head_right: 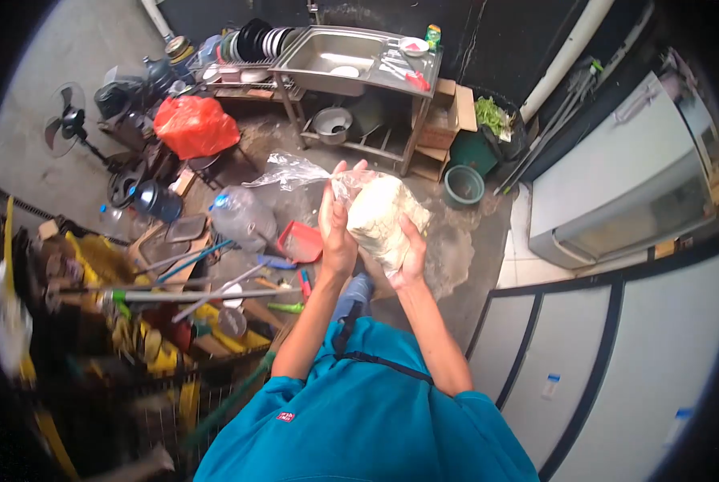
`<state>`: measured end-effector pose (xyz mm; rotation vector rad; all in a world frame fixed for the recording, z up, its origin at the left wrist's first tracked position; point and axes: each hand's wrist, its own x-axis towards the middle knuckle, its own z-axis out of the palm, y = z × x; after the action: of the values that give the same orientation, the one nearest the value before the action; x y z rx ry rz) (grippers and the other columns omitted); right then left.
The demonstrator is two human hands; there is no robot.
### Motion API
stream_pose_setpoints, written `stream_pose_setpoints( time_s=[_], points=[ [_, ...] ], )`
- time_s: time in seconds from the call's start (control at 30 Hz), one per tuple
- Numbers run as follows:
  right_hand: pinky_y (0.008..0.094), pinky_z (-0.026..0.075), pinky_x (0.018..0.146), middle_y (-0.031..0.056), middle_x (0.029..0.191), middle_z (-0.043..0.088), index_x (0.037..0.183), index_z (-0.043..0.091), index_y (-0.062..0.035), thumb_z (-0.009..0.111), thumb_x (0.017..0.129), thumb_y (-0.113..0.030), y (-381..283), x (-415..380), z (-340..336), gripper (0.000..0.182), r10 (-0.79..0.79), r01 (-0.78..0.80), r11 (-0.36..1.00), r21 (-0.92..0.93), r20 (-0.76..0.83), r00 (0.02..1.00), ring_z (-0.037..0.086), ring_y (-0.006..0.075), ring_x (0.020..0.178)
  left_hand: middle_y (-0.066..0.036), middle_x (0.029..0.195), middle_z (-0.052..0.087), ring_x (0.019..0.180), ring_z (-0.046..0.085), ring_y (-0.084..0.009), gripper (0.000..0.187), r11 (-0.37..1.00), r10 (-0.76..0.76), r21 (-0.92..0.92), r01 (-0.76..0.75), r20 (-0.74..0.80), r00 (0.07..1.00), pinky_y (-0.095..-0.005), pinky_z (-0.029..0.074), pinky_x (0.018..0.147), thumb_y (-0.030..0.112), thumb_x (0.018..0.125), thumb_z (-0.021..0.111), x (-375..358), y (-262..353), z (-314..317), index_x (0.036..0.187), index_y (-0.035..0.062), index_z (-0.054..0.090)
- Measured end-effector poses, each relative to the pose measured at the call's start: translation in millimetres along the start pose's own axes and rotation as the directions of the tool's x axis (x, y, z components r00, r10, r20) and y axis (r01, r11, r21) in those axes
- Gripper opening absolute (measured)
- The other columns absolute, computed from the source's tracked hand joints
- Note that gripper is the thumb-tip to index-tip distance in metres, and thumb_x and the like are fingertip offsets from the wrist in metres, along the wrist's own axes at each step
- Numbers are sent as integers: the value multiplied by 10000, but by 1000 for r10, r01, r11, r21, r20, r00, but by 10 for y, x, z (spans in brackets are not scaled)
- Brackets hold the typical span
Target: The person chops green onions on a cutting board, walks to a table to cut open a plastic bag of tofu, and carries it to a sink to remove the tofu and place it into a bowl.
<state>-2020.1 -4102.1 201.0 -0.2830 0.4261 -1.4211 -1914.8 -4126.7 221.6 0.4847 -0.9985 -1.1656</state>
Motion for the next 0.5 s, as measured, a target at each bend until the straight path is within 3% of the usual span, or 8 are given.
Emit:
stream_pose_setpoints(
  time_s=[0.13, 0.23, 0.27, 0.33, 0.4, 0.5],
  points=[
    [410, 431, 1044, 161, 1357, 522, 1395, 386, 10, 565, 914, -223, -172, 1380, -146, 564, -88, 79, 994, -74, -127, 988, 540, 280, 1216, -178, 1389, 466, 1271, 466, -254, 701, 988, -129, -103, 116, -133, 983, -389, 335, 1093, 520, 988, 400, 1262, -625, -195, 1405, -39, 331],
    [375, 498, 954, 135, 1244, 596, 1314, 472, 10, 626, 885, -192, -303, 2374, 28, 499, -158, 150, 987, -64, -159, 975, 606, 242, 1114, -152, 1349, 502, 1251, 476, -233, 659, 975, -177, -166, 148, -176, 968, -373, 329, 1089, 515, 998, 380, 2165, -1046, -413, 1374, -27, 381],
    [375, 498, 954, 135, 1244, 596, 1314, 472, 10, 626, 885, -192, -345, 2713, 38, 499, -163, 155, 986, -59, -162, 973, 606, 242, 1114, -152, 1349, 502, 1251, 476, -233, 659, 975, -181, -163, 153, -170, 969, -373, 329, 1089, 515, 998, 380, 2474, -1162, -459, 1374, -27, 381],
    [367, 514, 925, 125, 1225, 605, 1297, 488, 19, 628, 879, -163, -406, 3412, -55, 477, -203, 178, 975, -135, -210, 956, 620, 237, 1088, -133, 1323, 519, 1245, 475, -218, 638, 918, -337, -276, 285, -163, 927, -362, 339, 1075, 519, 999, 375, 3053, -1440, -587, 1349, -12, 413],
    [344, 526, 889, 115, 1171, 620, 1255, 511, 32, 655, 854, -113, -482, 4185, -120, 450, -223, 194, 970, -145, -218, 950, 634, 217, 1037, -124, 1317, 524, 1239, 480, -208, 619, 914, -342, -290, 284, -172, 924, -356, 345, 1069, 516, 1002, 371, 3679, -1810, -738, 1335, -3, 434],
    [310, 523, 859, 103, 1102, 620, 1205, 523, 18, 707, 802, -31, -563, 5155, -202, 446, -312, 213, 906, -366, -235, 921, 628, 183, 979, -114, 1304, 533, 1219, 503, -223, 595, 871, -401, -383, 308, -191, 896, -375, 366, 1053, 500, 1006, 371, 4445, -2459, -1088, 1331, 5, 433]
  ],
)
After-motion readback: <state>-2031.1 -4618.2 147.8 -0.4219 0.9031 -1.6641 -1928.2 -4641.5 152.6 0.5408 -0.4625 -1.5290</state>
